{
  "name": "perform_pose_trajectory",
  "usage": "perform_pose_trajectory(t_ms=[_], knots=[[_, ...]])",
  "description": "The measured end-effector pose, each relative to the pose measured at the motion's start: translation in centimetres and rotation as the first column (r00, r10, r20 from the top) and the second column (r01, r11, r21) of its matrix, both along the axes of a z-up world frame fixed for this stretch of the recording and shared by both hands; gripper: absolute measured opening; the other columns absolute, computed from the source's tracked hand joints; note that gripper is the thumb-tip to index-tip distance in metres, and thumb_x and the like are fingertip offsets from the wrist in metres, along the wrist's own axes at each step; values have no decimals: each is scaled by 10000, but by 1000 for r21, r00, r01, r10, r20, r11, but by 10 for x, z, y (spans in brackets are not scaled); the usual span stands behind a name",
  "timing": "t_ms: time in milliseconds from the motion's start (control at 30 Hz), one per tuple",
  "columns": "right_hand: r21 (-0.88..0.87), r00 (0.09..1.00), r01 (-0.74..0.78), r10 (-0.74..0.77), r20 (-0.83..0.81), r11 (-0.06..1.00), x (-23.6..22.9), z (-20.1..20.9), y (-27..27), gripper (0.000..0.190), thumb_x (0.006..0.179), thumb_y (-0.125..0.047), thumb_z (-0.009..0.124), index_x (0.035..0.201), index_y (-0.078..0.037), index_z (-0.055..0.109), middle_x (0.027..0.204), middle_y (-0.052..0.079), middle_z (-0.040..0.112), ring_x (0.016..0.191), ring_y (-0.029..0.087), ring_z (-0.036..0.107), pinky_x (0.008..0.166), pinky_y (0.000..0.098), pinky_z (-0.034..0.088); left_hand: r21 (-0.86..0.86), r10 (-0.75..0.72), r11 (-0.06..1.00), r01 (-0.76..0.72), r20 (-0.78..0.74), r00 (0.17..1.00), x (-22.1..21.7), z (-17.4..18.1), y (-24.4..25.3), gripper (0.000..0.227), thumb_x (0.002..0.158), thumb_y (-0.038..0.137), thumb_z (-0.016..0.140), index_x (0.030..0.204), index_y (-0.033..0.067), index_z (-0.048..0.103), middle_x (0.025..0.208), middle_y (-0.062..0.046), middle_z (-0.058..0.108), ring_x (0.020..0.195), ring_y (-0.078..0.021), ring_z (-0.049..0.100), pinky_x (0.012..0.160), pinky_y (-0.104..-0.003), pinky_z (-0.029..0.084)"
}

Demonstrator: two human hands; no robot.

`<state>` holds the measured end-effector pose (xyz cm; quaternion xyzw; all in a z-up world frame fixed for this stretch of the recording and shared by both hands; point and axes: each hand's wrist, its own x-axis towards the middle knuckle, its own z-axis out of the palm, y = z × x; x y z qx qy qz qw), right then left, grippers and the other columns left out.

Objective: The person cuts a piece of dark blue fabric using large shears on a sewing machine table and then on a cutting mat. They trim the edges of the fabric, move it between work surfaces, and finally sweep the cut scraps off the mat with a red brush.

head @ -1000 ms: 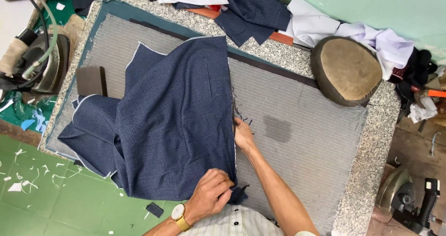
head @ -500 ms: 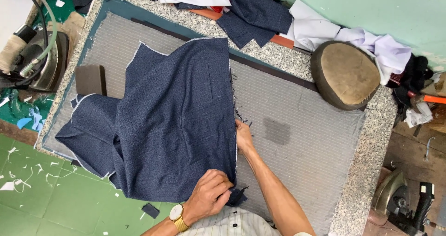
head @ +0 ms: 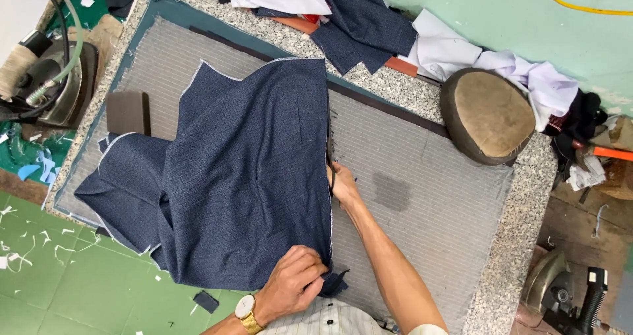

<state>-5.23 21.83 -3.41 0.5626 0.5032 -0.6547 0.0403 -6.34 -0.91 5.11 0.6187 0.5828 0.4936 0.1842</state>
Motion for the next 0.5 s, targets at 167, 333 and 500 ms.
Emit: perform_pose_trajectory(t_ms=[167,333,500], knots=[[11,993,-63,62,100,998,-8,6,1,599,892,-576,571,1327,-175,664,1361,69,698,1225,228,666,1098,412,504,1,13,1000,-13,-3,1000,0,1,0,132,978,53,562,946,-26,663,897,-133,631,895,-317,626,796,-413,496],[131,1000,10,-8,-22,991,-3,-33,0,313,914,-395,708,1140,-207,814,954,-73,781,815,59,673,741,204,492,5,-1,1000,1,-11,1000,0,1,2,135,984,59,552,958,-21,657,910,-130,634,895,-319,623,803,-413,490],[11,980,126,-123,-154,992,-1,-49,-2,320,911,-347,743,1133,-123,795,928,-19,775,750,68,651,675,205,509,10,-4,1000,4,-12,1000,1,0,1,136,985,60,557,964,-28,658,910,-137,629,890,-323,626,805,-422,500]])
